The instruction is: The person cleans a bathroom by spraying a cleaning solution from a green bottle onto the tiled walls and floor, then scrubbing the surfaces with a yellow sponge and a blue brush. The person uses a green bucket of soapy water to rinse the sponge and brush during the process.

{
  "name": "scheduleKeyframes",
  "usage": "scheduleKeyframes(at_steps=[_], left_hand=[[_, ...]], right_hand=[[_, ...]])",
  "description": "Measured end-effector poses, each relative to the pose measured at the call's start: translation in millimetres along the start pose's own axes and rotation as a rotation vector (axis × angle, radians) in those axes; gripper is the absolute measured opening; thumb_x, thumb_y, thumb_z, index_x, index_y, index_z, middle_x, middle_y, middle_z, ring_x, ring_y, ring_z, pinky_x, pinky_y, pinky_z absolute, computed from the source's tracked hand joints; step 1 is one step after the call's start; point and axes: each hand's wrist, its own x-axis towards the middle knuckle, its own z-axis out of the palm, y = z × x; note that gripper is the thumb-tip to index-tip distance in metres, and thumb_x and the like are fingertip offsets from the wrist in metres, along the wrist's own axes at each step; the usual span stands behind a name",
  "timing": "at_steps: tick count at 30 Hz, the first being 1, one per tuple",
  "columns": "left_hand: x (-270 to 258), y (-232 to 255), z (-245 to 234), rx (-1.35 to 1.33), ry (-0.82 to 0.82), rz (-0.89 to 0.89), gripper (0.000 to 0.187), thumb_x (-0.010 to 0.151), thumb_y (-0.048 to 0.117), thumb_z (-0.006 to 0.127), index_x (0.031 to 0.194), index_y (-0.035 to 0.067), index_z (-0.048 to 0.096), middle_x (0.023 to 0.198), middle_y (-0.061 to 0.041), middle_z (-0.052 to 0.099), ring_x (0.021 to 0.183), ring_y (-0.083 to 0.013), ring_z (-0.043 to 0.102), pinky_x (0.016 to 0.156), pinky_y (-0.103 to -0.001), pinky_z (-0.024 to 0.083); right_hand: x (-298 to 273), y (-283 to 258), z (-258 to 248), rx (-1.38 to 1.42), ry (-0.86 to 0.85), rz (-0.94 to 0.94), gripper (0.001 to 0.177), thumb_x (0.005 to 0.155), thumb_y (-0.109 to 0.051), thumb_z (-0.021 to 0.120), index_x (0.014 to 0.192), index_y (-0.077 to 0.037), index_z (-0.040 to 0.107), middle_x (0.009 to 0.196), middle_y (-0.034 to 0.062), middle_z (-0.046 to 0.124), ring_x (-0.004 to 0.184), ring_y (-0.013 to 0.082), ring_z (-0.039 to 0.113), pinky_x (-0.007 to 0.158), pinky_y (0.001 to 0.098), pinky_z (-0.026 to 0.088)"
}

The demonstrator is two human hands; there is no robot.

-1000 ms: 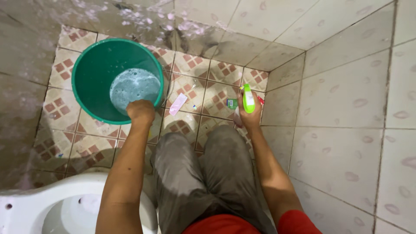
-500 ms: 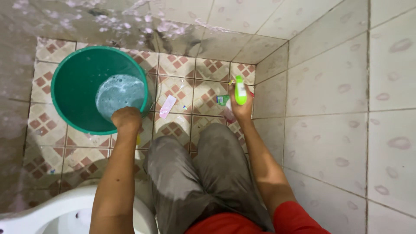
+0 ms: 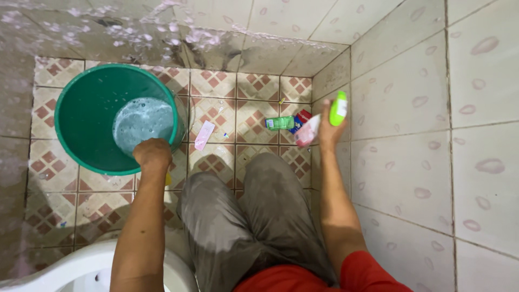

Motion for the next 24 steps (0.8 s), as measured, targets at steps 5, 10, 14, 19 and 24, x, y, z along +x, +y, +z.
scheduleKeyframes(at_steps=[5, 10, 14, 19, 24], left_hand=[[-4.2, 0.5, -2.9, 0.01, 0.024, 0.001, 0.022, 0.087, 0.022, 0.075, 0.107, 0.015, 0.083, 0.118, -0.008, 0.078, 0.112, -0.0273, 0.074, 0.083, -0.039, 0.06], [-4.8, 0.7, 1.8, 0.017, 0.099, 0.027, 0.02, 0.086, 0.022, 0.078, 0.104, 0.018, 0.084, 0.117, -0.007, 0.078, 0.112, -0.0265, 0.073, 0.083, -0.038, 0.058], [-12.7, 4.0, -12.3, 0.015, -0.037, -0.019, 0.03, 0.081, 0.026, 0.084, 0.109, 0.016, 0.082, 0.119, -0.006, 0.078, 0.113, -0.0255, 0.074, 0.082, -0.036, 0.06], [-7.9, 1.4, -7.9, -0.004, 0.033, -0.009, 0.023, 0.088, 0.022, 0.074, 0.109, 0.015, 0.082, 0.119, -0.008, 0.077, 0.112, -0.0274, 0.073, 0.081, -0.038, 0.059], [4.6, -0.9, 11.6, 0.016, 0.083, 0.008, 0.021, 0.09, 0.021, 0.071, 0.108, 0.017, 0.082, 0.118, -0.007, 0.077, 0.111, -0.0269, 0.074, 0.082, -0.037, 0.06]], right_hand=[[-20.9, -6.3, 23.4, -0.061, -0.076, 0.171, 0.031, 0.101, -0.028, 0.076, 0.098, 0.002, 0.069, 0.081, 0.011, 0.068, 0.075, 0.0183, 0.061, 0.074, 0.0363, 0.051], [0.0, 21.8, 1.7, -0.14, 0.254, 0.042, 0.031, 0.098, -0.028, 0.077, 0.108, 0.0, 0.069, 0.094, 0.009, 0.071, 0.084, 0.0178, 0.065, 0.078, 0.0364, 0.053], [12.5, 18.9, -12.2, -0.085, 0.172, 0.008, 0.032, 0.098, -0.029, 0.076, 0.108, 0.001, 0.071, 0.094, 0.0081, 0.073, 0.083, 0.0169, 0.067, 0.076, 0.0356, 0.055], [3.4, 3.9, 4.4, -0.049, 0.038, 0.177, 0.029, 0.096, -0.03, 0.076, 0.093, -0.001, 0.072, 0.079, 0.0052, 0.072, 0.07, 0.0152, 0.065, 0.066, 0.0351, 0.052], [-25.9, -11.7, 39.7, -0.098, -0.112, 0.178, 0.028, 0.093, -0.027, 0.079, 0.091, -0.001, 0.07, 0.077, 0.0055, 0.069, 0.067, 0.0147, 0.062, 0.063, 0.0347, 0.052]])
